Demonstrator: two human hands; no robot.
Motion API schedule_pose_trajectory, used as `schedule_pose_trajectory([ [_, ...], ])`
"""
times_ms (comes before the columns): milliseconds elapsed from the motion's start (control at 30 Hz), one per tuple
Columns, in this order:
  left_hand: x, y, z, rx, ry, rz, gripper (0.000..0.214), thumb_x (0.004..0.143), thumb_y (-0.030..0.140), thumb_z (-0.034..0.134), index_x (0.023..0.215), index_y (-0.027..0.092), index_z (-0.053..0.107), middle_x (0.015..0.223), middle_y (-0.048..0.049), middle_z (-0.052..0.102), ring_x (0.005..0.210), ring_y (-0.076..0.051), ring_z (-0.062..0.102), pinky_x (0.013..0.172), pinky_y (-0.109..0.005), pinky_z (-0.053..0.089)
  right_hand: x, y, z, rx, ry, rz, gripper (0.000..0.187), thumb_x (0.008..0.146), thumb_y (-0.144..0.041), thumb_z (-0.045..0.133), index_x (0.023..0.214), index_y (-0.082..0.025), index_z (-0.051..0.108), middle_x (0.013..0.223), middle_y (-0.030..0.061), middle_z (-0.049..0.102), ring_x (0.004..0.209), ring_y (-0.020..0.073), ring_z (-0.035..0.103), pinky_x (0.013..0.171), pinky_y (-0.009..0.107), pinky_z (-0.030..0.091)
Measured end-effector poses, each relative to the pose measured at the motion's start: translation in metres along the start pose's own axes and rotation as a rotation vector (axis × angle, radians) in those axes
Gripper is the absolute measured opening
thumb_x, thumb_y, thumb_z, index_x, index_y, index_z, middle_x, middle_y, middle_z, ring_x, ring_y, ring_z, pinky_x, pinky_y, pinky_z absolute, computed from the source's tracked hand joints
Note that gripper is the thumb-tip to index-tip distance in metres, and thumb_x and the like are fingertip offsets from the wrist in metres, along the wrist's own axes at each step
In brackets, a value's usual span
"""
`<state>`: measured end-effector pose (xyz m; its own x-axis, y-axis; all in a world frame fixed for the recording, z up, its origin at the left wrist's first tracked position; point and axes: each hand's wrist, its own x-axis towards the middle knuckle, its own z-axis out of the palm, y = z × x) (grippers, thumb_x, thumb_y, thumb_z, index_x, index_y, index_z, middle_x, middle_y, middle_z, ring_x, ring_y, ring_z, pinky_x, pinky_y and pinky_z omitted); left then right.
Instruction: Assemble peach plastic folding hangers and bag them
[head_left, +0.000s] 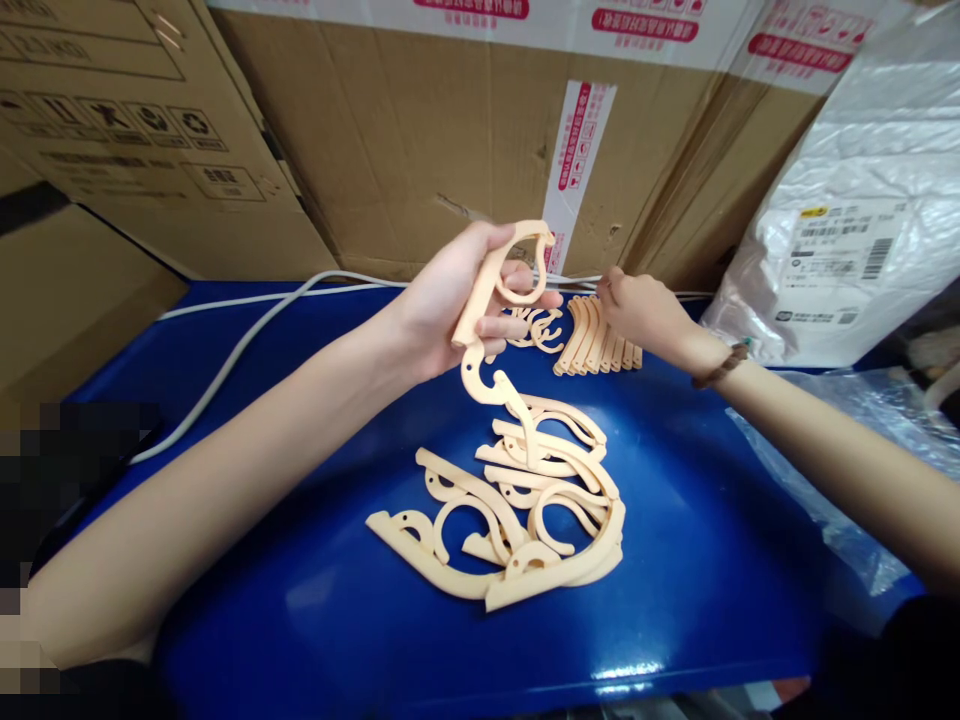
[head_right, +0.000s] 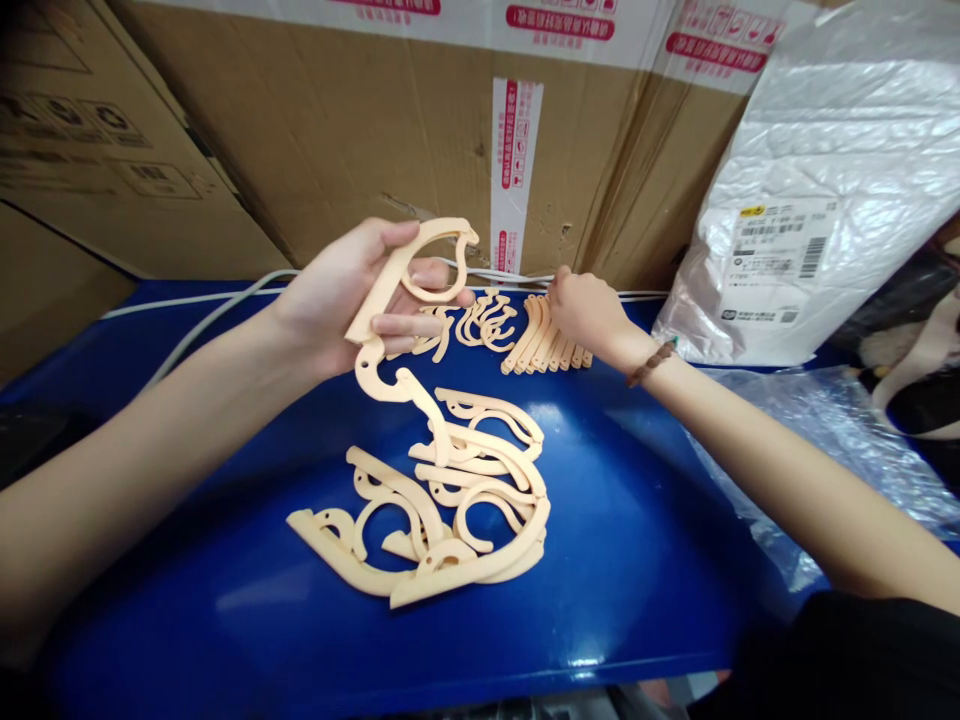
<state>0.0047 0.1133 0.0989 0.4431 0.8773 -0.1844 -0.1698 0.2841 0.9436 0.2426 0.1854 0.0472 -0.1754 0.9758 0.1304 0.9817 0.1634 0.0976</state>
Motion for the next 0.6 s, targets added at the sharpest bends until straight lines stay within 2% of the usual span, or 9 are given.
schedule_pose_trajectory([
  [100, 0.000, 0.000, 0.003, 0.029, 0.031, 0.031, 0.046, 0.102, 0.048, 0.026, 0.075, 0.017, 0.047, 0.075, -0.0045, 0.059, 0.034, -0.001, 0.029, 0.032, -0.017, 0.022, -0.004, 0.001, -0.007, 0.190, 0.119, -0.042, 0.041, 0.102, -0.037, 0.036, 0.106, -0.011, 0.067, 0.090, 0.0173, 0.074, 0.082, 0.0285, 0.068, 0.071, 0.036, 0.045],
  [167, 0.002, 0.000, 0.006, 0.078, 0.059, 0.065, 0.048, 0.104, 0.047, 0.023, 0.076, 0.017, 0.050, 0.074, -0.0044, 0.059, 0.037, -0.003, 0.037, 0.033, -0.017, 0.026, -0.015, -0.008, -0.019, 0.467, 0.167, -0.137, 0.052, 0.104, -0.049, 0.032, 0.093, -0.016, 0.070, 0.076, 0.0096, 0.070, 0.076, 0.0226, 0.066, 0.072, 0.034, 0.045],
  [233, 0.005, -0.002, 0.010, 0.185, 0.065, 0.109, 0.049, 0.104, 0.052, 0.030, 0.080, 0.017, 0.055, 0.072, -0.0032, 0.058, 0.044, -0.007, 0.049, 0.036, -0.016, 0.034, -0.030, -0.023, -0.035, 0.835, 0.092, -0.234, 0.068, 0.103, -0.063, 0.022, 0.086, -0.018, 0.070, 0.068, 0.0049, 0.066, 0.068, 0.0177, 0.063, 0.068, 0.031, 0.045],
  [300, 0.008, -0.004, 0.014, 0.336, 0.071, 0.170, 0.048, 0.100, 0.059, 0.044, 0.083, 0.016, 0.059, 0.070, -0.0025, 0.059, 0.053, -0.010, 0.058, 0.042, -0.017, 0.043, -0.047, -0.039, -0.051, 1.061, -0.055, -0.287, 0.066, 0.099, -0.069, 0.029, 0.083, -0.019, 0.069, 0.076, 0.0047, 0.069, 0.069, 0.0158, 0.062, 0.064, 0.029, 0.045],
  [367, 0.009, -0.005, 0.018, 0.482, 0.107, 0.249, 0.048, 0.092, 0.062, 0.058, 0.084, 0.015, 0.062, 0.070, -0.0031, 0.061, 0.059, -0.013, 0.064, 0.047, -0.019, 0.049, -0.061, -0.050, -0.062, 1.155, -0.130, -0.287, 0.045, 0.092, -0.060, 0.056, 0.082, -0.019, 0.069, 0.080, 0.0036, 0.069, 0.070, 0.0145, 0.061, 0.063, 0.028, 0.044],
  [433, 0.008, -0.006, 0.018, 0.564, 0.171, 0.321, 0.047, 0.087, 0.061, 0.066, 0.086, 0.014, 0.065, 0.073, -0.0046, 0.065, 0.064, -0.015, 0.067, 0.049, -0.020, 0.052, -0.067, -0.054, -0.065, 1.219, -0.152, -0.228, 0.026, 0.086, -0.044, 0.069, 0.082, -0.018, 0.069, 0.083, 0.0034, 0.070, 0.072, 0.0142, 0.061, 0.064, 0.027, 0.045],
  [500, 0.007, -0.006, 0.015, 0.585, 0.233, 0.366, 0.045, 0.089, 0.058, 0.066, 0.089, 0.013, 0.066, 0.080, -0.0062, 0.068, 0.067, -0.016, 0.070, 0.050, -0.019, 0.053, -0.068, -0.050, -0.063, 1.272, -0.133, -0.156, 0.016, 0.086, -0.032, 0.064, 0.079, -0.018, 0.066, 0.083, 0.0038, 0.070, 0.073, 0.0144, 0.062, 0.066, 0.028, 0.047],
  [600, 0.009, -0.008, 0.005, 0.571, 0.318, 0.440, 0.033, 0.095, 0.046, 0.062, 0.093, 0.014, 0.066, 0.089, -0.0070, 0.072, 0.069, -0.013, 0.071, 0.051, -0.015, 0.052, -0.062, -0.036, -0.056, 1.258, -0.007, -0.083, 0.011, 0.086, -0.022, 0.054, 0.077, -0.019, 0.060, 0.073, 0.0020, 0.065, 0.065, 0.0135, 0.058, 0.062, 0.028, 0.046],
])
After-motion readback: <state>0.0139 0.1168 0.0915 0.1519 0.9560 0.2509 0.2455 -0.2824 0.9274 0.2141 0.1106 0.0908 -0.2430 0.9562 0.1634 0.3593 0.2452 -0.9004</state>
